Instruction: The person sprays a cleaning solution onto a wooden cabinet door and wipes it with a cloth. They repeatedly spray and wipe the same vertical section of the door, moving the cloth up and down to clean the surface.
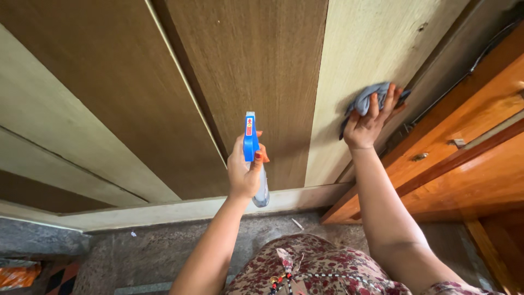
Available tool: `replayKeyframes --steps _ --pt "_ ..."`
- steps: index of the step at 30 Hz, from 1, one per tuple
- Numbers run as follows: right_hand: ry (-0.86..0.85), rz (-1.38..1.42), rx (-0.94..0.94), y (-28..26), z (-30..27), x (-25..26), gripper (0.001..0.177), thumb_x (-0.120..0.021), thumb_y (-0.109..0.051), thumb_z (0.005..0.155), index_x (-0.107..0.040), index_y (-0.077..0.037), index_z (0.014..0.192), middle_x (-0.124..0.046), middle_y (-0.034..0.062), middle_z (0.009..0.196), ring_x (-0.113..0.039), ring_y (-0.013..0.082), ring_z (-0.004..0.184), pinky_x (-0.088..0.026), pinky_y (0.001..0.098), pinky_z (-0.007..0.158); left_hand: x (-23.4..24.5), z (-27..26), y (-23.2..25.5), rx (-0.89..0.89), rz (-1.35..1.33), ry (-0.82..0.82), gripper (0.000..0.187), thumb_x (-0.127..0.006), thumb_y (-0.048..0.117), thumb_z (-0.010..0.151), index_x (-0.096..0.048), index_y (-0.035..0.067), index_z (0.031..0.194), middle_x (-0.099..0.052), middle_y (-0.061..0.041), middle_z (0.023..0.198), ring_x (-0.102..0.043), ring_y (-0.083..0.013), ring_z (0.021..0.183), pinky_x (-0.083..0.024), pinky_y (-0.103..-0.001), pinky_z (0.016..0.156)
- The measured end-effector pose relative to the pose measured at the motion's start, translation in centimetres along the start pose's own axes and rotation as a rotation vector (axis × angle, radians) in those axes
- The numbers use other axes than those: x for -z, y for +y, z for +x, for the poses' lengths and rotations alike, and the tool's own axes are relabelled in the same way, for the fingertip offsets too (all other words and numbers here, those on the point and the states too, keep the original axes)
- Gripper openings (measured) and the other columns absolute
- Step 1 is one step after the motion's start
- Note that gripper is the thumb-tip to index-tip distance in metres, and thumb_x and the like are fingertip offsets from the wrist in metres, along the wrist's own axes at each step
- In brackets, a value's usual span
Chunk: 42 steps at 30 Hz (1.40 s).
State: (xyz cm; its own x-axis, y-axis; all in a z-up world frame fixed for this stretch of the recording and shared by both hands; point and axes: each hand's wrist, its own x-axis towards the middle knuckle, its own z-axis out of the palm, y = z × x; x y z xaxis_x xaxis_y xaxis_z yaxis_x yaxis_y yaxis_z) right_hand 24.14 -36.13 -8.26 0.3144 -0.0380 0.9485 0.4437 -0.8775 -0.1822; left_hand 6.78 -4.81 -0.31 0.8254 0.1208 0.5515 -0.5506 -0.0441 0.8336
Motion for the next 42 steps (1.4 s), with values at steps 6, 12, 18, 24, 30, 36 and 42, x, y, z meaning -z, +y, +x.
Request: replayKeyframes --steps 6,12,18,24,30,36,42 --pt "0.054 0.074 -0.061 -2.5 5.3 1.3 0.056 -0.043 -0.019 0.117 -0.02 -0.027 0.167 -0.013 0.0168 0.174 -0.008 0.04 0.162 -0.002 0.0613 0.131 -0.4 0.3 -0.2 -0.022 -0.014 0.004 0.077 -0.058 0.066 0.098 -0.054 -0.001 0.135 -0.063 -0.003 0.085 -0.064 -0.0116 0.078 -0.052 -0.027 0.074" --pt "0.105 0.042 -0.067 -3.6 8.7 1.8 0.057 -0.041 -0.023 0.116 -0.018 -0.029 0.167 -0.013 0.0125 0.175 -0.008 0.0365 0.163 0.002 0.0614 0.13 -0.3 0.3 0.0 -0.027 -0.003 0.017 0.075 -0.058 0.065 0.099 -0.054 -0.001 0.135 -0.063 -0.003 0.085 -0.064 -0.0117 0.078 -0.052 -0.027 0.074" --pt "0.123 0.009 -0.077 -3.8 10.3 1.9 0.054 -0.039 -0.032 0.118 -0.018 -0.029 0.168 -0.012 0.0106 0.175 -0.008 0.0344 0.163 0.004 0.0615 0.129 -0.6 0.4 0.2 -0.023 -0.03 0.014 0.076 -0.059 0.065 0.098 -0.054 -0.002 0.135 -0.062 -0.003 0.084 -0.063 -0.0117 0.078 -0.052 -0.027 0.074" --pt "0.142 -0.017 -0.096 -4.7 10.5 1.6 0.054 -0.036 -0.038 0.118 -0.017 -0.029 0.168 -0.011 0.0112 0.178 -0.007 0.0347 0.163 0.006 0.0619 0.129 -1.1 0.9 1.7 -0.03 -0.06 -0.019 0.077 -0.059 0.066 0.097 -0.054 -0.002 0.134 -0.062 -0.003 0.084 -0.063 -0.0115 0.078 -0.052 -0.027 0.074" --pt "0.143 -0.009 -0.068 -6.3 11.7 0.9 0.055 -0.034 -0.042 0.12 -0.012 -0.032 0.169 -0.006 0.0104 0.174 -0.002 0.0338 0.163 0.008 0.0583 0.126 -1.2 1.4 3.7 -0.018 -0.042 -0.069 0.077 -0.059 0.066 0.097 -0.055 -0.001 0.134 -0.062 -0.002 0.087 -0.064 -0.0115 0.078 -0.052 -0.027 0.074" --pt "0.127 -0.033 -0.056 -9.1 13.4 0.6 0.056 -0.038 -0.04 0.117 -0.017 -0.031 0.168 -0.01 0.0121 0.174 -0.004 0.034 0.163 0.013 0.0582 0.129 -1.2 2.0 4.4 -0.02 -0.083 -0.095 0.076 -0.06 0.065 0.098 -0.055 -0.001 0.135 -0.061 -0.002 0.086 -0.063 -0.0114 0.078 -0.053 -0.028 0.075" --pt "0.111 -0.005 0.048 -13.0 15.2 0.6 0.057 -0.048 -0.035 0.114 -0.026 -0.028 0.165 -0.014 0.015 0.176 -0.006 0.0358 0.161 0.014 0.0539 0.128 -0.8 2.5 4.6 0.014 -0.084 -0.089 0.071 -0.062 0.06 0.099 -0.055 -0.001 0.134 -0.061 -0.002 0.085 -0.062 -0.0119 0.077 -0.051 -0.028 0.073"
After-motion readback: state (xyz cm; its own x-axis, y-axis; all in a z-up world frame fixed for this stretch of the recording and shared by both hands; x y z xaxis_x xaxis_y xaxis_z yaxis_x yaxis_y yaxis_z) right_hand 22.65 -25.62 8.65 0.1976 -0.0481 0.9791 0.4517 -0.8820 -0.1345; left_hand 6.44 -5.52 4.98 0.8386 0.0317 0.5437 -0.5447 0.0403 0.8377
